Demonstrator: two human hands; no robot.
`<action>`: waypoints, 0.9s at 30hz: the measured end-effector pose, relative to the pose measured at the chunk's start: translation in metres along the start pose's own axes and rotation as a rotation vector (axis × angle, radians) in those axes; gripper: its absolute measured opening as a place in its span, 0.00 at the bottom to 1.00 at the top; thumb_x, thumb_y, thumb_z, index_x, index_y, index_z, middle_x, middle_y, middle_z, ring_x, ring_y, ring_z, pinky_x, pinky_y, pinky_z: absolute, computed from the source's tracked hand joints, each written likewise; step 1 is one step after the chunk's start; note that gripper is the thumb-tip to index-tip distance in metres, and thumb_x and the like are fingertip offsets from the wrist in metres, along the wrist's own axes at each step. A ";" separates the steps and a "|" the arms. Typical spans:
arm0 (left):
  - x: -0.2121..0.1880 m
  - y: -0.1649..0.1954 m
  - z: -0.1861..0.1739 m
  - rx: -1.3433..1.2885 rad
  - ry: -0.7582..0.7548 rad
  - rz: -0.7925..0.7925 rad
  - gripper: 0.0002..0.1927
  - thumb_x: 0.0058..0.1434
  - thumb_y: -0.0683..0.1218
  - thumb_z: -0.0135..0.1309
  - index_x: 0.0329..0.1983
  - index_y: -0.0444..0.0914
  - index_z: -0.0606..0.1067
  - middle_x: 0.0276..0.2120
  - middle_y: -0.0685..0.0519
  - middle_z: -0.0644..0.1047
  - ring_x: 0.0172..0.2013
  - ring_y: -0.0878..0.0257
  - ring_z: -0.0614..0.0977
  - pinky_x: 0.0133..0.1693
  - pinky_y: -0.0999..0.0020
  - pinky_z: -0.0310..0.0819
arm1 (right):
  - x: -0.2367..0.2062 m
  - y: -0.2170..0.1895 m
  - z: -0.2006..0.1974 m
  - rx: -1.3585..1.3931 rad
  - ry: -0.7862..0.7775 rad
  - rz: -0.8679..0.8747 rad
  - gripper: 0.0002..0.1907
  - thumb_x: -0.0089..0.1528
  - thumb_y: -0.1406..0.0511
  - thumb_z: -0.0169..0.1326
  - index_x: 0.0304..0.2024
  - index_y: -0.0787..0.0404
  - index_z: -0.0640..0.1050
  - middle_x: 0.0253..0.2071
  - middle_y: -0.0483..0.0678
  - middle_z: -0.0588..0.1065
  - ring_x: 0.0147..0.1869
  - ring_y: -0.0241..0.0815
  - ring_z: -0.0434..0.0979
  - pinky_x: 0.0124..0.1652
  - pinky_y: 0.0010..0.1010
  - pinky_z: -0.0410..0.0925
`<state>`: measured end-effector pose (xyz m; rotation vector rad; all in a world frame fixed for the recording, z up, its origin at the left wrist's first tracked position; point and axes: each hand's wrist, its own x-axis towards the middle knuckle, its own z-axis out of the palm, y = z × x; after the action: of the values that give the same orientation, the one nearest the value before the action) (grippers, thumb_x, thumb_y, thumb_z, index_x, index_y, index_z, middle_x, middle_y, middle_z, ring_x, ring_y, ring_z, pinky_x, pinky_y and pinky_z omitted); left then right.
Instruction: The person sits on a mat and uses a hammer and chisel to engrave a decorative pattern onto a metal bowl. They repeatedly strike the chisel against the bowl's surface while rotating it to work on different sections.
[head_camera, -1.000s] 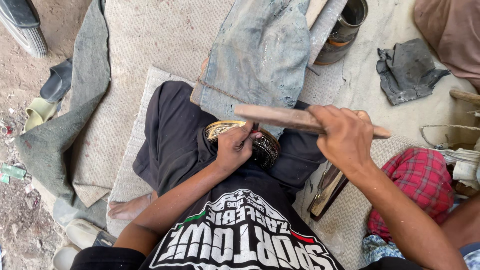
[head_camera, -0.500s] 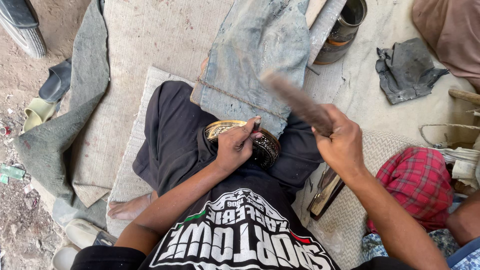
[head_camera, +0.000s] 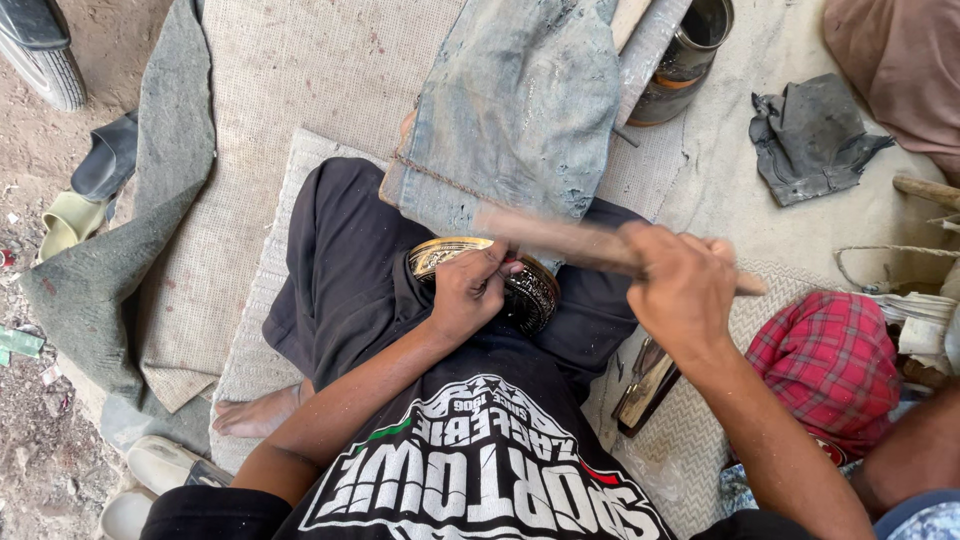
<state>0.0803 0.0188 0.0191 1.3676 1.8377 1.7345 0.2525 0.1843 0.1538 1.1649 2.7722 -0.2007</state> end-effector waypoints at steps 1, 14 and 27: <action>0.000 0.000 0.000 -0.003 0.015 0.018 0.29 0.54 0.28 0.52 0.61 0.34 0.74 0.39 0.48 0.84 0.38 0.60 0.88 0.44 0.68 0.81 | 0.000 0.002 0.002 0.097 0.072 -0.038 0.22 0.57 0.74 0.56 0.52 0.50 0.81 0.40 0.45 0.83 0.40 0.42 0.80 0.48 0.41 0.63; 0.001 -0.002 0.001 -0.016 0.031 0.010 0.29 0.53 0.27 0.52 0.59 0.36 0.75 0.39 0.48 0.84 0.40 0.61 0.88 0.44 0.69 0.83 | 0.004 0.011 0.020 0.153 0.209 -0.118 0.24 0.51 0.74 0.59 0.50 0.55 0.80 0.41 0.47 0.82 0.43 0.44 0.79 0.48 0.40 0.61; 0.005 0.006 0.005 -0.025 0.124 -0.119 0.18 0.62 0.33 0.61 0.56 0.34 0.77 0.34 0.46 0.84 0.32 0.61 0.86 0.38 0.73 0.78 | 0.017 -0.014 -0.022 -0.160 0.005 -0.067 0.14 0.51 0.70 0.60 0.39 0.57 0.77 0.35 0.50 0.80 0.36 0.54 0.81 0.39 0.45 0.71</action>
<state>0.0839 0.0256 0.0249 1.1403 1.9130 1.8103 0.2293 0.1905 0.1734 1.0361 2.7740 0.0182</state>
